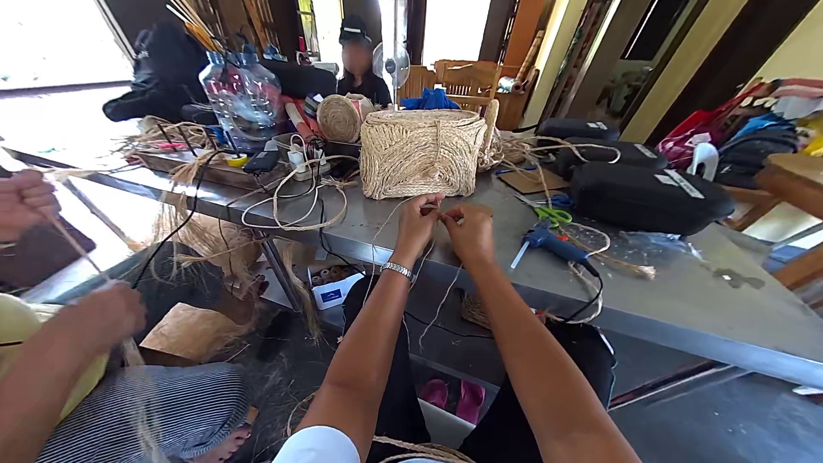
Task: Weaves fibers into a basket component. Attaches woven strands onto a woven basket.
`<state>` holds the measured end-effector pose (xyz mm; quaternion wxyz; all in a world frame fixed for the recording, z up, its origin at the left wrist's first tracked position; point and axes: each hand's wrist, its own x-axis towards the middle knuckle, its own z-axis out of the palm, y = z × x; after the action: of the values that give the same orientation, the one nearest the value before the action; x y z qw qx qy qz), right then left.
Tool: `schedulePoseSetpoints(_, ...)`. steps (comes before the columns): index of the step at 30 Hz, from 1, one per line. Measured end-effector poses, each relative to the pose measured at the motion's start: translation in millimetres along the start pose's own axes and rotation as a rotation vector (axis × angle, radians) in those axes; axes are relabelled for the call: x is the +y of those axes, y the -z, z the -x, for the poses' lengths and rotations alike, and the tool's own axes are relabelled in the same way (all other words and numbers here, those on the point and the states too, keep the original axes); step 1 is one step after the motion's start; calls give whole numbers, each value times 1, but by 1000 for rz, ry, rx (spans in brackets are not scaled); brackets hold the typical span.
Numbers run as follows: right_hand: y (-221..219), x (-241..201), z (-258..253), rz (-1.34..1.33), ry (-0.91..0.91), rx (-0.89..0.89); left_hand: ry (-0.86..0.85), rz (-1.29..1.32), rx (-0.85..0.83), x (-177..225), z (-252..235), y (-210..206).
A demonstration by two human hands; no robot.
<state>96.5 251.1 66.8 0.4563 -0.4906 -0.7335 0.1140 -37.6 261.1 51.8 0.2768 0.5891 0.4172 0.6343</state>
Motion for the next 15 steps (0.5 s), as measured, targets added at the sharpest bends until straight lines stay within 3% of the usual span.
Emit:
schedulePoseSetpoints(7, 1, -1, 4, 3, 55, -3, 16, -77, 28, 16, 16, 2)
schedulePoseSetpoints(15, 4, 1, 3, 45, 83, -28, 21, -83, 44, 5, 17, 0)
